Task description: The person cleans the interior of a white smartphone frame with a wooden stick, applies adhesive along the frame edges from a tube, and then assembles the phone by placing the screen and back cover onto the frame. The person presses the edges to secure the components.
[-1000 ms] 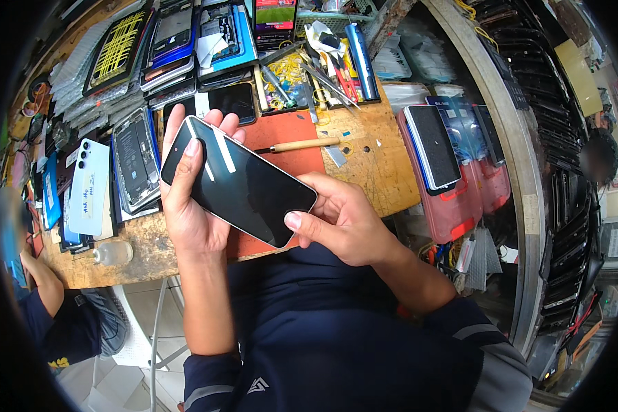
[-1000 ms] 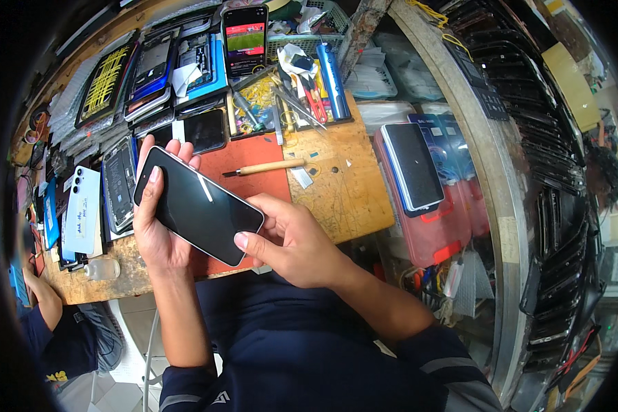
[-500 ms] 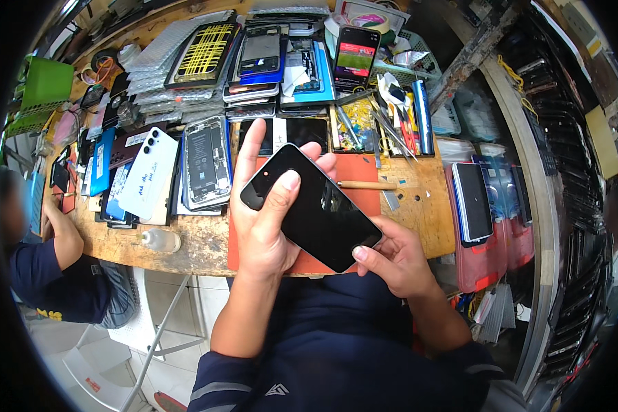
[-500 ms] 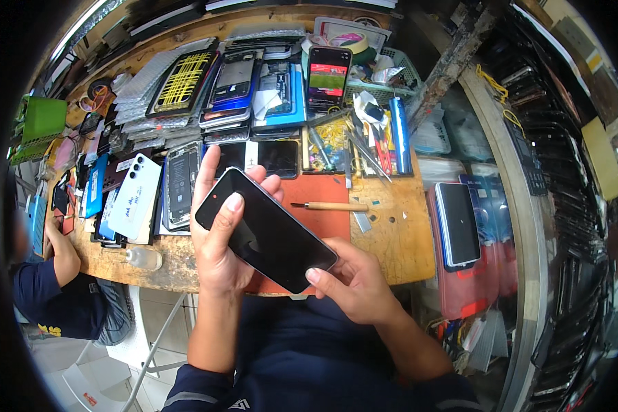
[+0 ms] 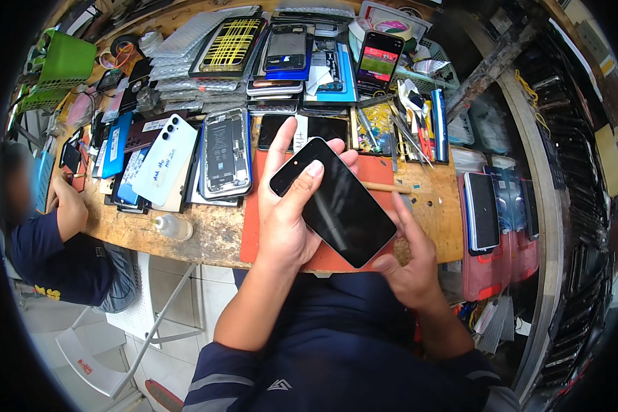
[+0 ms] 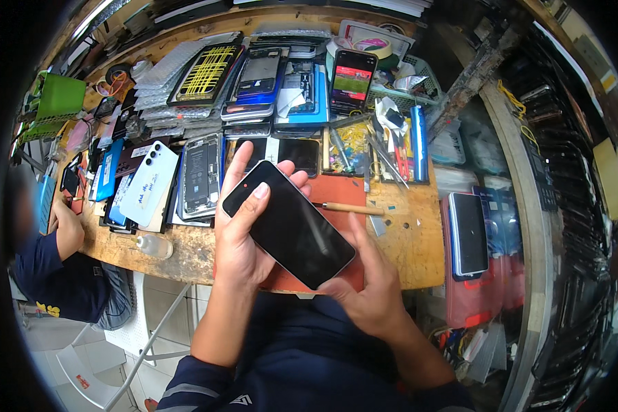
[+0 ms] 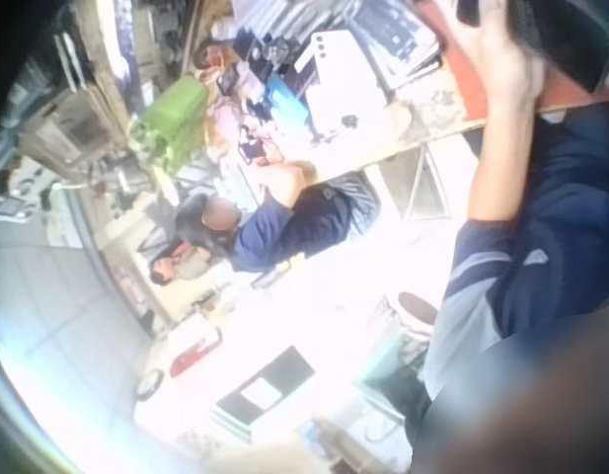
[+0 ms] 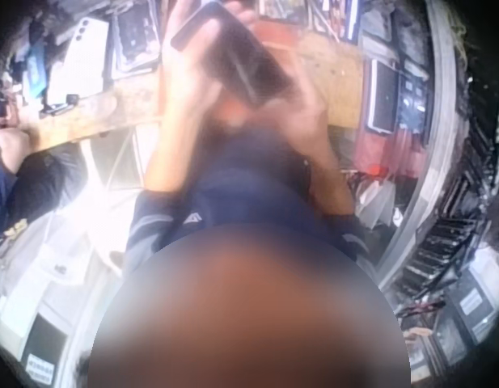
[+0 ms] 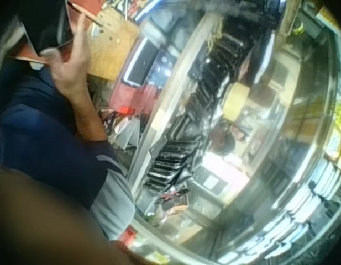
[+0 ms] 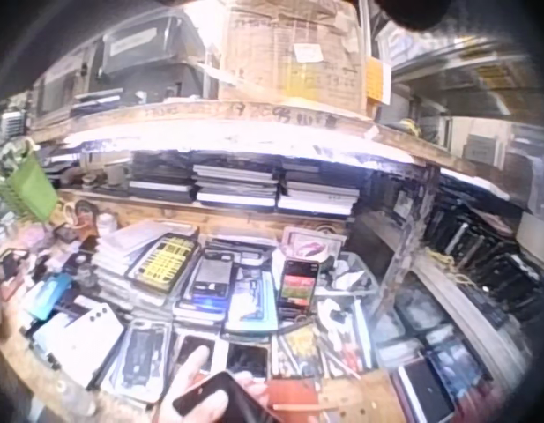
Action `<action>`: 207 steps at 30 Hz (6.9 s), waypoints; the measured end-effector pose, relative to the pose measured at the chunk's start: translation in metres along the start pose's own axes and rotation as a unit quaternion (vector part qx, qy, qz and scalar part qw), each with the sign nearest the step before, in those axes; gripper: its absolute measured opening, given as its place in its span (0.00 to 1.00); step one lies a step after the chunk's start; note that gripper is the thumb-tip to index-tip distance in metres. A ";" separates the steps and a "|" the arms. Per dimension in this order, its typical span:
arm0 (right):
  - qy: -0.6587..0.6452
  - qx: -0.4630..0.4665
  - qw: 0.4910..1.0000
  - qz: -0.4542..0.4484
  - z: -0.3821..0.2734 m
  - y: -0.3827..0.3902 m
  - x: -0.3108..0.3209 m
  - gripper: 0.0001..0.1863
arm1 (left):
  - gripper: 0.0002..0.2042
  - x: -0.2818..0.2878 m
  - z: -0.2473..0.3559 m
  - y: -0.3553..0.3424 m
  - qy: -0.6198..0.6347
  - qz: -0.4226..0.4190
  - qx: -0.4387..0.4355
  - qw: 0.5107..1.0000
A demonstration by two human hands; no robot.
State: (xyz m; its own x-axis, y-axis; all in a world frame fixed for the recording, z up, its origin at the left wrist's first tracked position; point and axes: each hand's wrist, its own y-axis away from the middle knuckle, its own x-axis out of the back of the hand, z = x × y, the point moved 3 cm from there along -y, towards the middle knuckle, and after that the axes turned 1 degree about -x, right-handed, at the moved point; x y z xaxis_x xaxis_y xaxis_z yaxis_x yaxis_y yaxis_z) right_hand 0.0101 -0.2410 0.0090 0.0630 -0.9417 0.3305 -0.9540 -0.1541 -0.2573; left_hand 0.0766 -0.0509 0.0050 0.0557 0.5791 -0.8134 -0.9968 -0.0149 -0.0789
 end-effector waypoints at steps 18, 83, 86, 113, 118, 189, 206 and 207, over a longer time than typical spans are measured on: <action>-0.566 -0.117 0.804 -0.143 0.032 -0.010 -0.012 0.45 | 0.38 0.016 -0.002 0.005 -0.178 -0.089 0.084 0.976; -0.002 -0.016 0.998 -0.060 0.023 -0.005 -0.021 0.26 | 0.35 0.035 0.003 0.065 -0.377 0.065 0.102 0.918; 0.029 -0.026 0.999 0.000 0.034 -0.006 -0.011 0.14 | 0.34 0.043 0.005 0.074 -0.376 0.091 0.130 0.913; 0.131 0.170 0.976 0.025 0.054 0.013 -0.013 0.16 | 0.15 0.030 0.000 0.067 -0.822 -0.261 -0.238 0.447; 0.140 0.168 0.976 0.022 0.056 0.015 -0.013 0.17 | 0.13 0.030 -0.001 0.065 -0.839 -0.285 -0.246 0.393; 0.293 0.042 0.953 -0.062 0.017 0.005 -0.039 0.49 | 0.19 0.050 0.057 0.003 -0.871 -0.190 -0.184 0.414; 0.312 0.065 0.945 -0.069 0.017 -0.012 -0.070 0.45 | 0.15 0.064 0.050 0.017 -0.857 -0.253 -0.229 0.385; 0.310 0.061 0.946 -0.071 0.017 -0.012 -0.069 0.45 | 0.13 0.063 0.048 0.018 -0.859 -0.252 -0.236 0.379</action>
State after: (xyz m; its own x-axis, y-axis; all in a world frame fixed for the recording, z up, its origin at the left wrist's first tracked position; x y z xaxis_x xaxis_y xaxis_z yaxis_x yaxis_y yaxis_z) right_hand 0.0224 -0.1792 -0.0262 -0.0313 -0.5580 0.8292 -0.9055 -0.3354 -0.2599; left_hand 0.0596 0.0245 -0.0194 -0.2907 0.2761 0.9161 -0.7411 0.5407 -0.3981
